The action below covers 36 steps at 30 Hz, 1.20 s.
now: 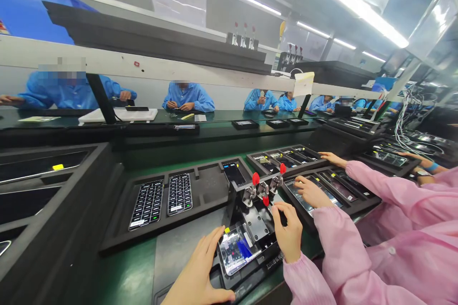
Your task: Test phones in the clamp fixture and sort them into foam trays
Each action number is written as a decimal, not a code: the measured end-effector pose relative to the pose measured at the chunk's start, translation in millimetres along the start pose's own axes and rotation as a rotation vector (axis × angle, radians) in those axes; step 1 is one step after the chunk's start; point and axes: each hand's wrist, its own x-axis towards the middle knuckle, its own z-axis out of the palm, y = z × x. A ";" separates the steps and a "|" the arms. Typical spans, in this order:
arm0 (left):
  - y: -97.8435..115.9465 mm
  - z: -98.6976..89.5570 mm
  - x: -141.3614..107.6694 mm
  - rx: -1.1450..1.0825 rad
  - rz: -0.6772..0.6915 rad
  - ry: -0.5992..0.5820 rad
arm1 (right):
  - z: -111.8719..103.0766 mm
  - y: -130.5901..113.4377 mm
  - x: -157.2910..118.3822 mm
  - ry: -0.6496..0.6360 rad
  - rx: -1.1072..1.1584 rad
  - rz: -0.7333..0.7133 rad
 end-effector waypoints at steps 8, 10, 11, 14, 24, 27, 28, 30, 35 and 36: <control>1.0 -0.8 -0.1 0.003 -0.008 0.009 | -0.9 -0.1 -0.3 0.007 -0.004 0.002; 1.2 -1.1 0.0 0.002 -0.008 0.010 | -0.9 -0.2 -0.2 0.009 -0.005 0.002; 1.2 -1.2 0.2 0.002 -0.006 0.011 | -0.9 -0.3 0.0 0.009 -0.005 0.001; 1.2 -1.2 0.6 -0.001 0.002 0.013 | -0.6 -0.7 0.5 0.007 -0.011 -0.005; 2.0 -1.9 1.6 -0.007 0.004 0.012 | -1.2 -5.2 12.1 -0.092 -0.034 0.002; 1.8 -2.4 1.3 -0.011 -0.001 0.016 | -0.1 -10.0 20.5 -0.157 -0.042 0.049; 1.5 -2.3 1.3 -0.011 0.000 0.017 | 0.6 -11.8 22.7 -0.181 -0.037 0.067; 0.6 -1.9 1.3 -0.012 0.004 0.019 | 2.3 -15.0 25.9 -0.222 -0.022 0.094; 0.1 -1.0 1.1 -0.012 0.009 0.033 | 5.2 -18.8 29.3 -0.255 0.002 0.100; 0.3 -1.0 1.1 -0.013 0.010 0.034 | 5.5 -19.0 29.7 -0.257 0.009 0.099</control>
